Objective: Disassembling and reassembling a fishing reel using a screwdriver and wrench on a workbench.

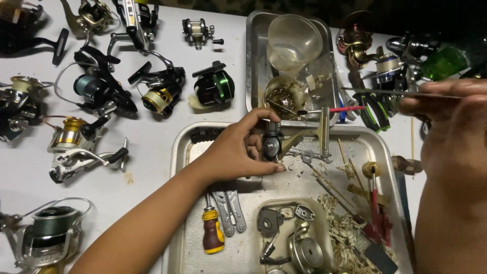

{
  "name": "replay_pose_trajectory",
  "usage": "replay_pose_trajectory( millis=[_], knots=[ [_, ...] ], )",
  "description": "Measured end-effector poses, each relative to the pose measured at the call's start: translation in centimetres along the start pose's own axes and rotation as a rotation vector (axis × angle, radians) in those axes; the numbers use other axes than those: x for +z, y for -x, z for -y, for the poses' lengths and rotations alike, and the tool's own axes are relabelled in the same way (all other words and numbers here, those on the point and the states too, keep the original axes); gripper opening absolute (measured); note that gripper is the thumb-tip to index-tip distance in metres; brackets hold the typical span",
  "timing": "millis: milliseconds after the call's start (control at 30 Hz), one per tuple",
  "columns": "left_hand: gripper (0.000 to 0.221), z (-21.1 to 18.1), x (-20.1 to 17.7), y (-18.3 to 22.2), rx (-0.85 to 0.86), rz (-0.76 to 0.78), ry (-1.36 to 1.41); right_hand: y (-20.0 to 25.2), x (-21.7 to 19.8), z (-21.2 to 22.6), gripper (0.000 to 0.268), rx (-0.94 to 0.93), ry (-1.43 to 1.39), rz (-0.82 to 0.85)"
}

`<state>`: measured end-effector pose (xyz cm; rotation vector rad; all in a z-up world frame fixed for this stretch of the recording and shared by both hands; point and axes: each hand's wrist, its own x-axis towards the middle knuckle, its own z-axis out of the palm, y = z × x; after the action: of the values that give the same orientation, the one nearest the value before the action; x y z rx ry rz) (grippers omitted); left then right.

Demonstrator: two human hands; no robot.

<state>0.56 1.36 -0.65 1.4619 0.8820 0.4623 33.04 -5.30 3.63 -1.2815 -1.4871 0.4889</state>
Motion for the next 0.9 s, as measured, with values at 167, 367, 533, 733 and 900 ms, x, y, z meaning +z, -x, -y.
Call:
replay_pose_trajectory(
  millis=[167, 367, 533, 733, 900],
  knots=[
    [0.076, -0.2, 0.2, -0.1, -0.058, 0.063, -0.077, -0.9, 2.9, 0.5, 0.020, -0.210, -0.089, 0.054],
    [0.076, 0.1, 0.2, -0.3, -0.003, 0.130, -0.139, 0.2, 5.6, 2.0, 0.018, -0.255, -0.108, 0.096],
    [0.076, 0.2, 0.1, -0.4, -0.005, 0.157, -0.133, 0.7, 6.7, 2.9, 0.020, -0.352, 0.074, 0.150],
    [0.076, 0.1, 0.2, -0.4, -0.038, 0.153, -0.109, 0.6, 6.8, 2.5, 0.013, -0.432, 0.092, 0.235],
    [0.078, 0.3, 0.3, -0.4, -0.033, 0.166, -0.110, 0.8, 7.2, 2.5, 0.014, -0.484, 0.122, 0.223]
  ],
)
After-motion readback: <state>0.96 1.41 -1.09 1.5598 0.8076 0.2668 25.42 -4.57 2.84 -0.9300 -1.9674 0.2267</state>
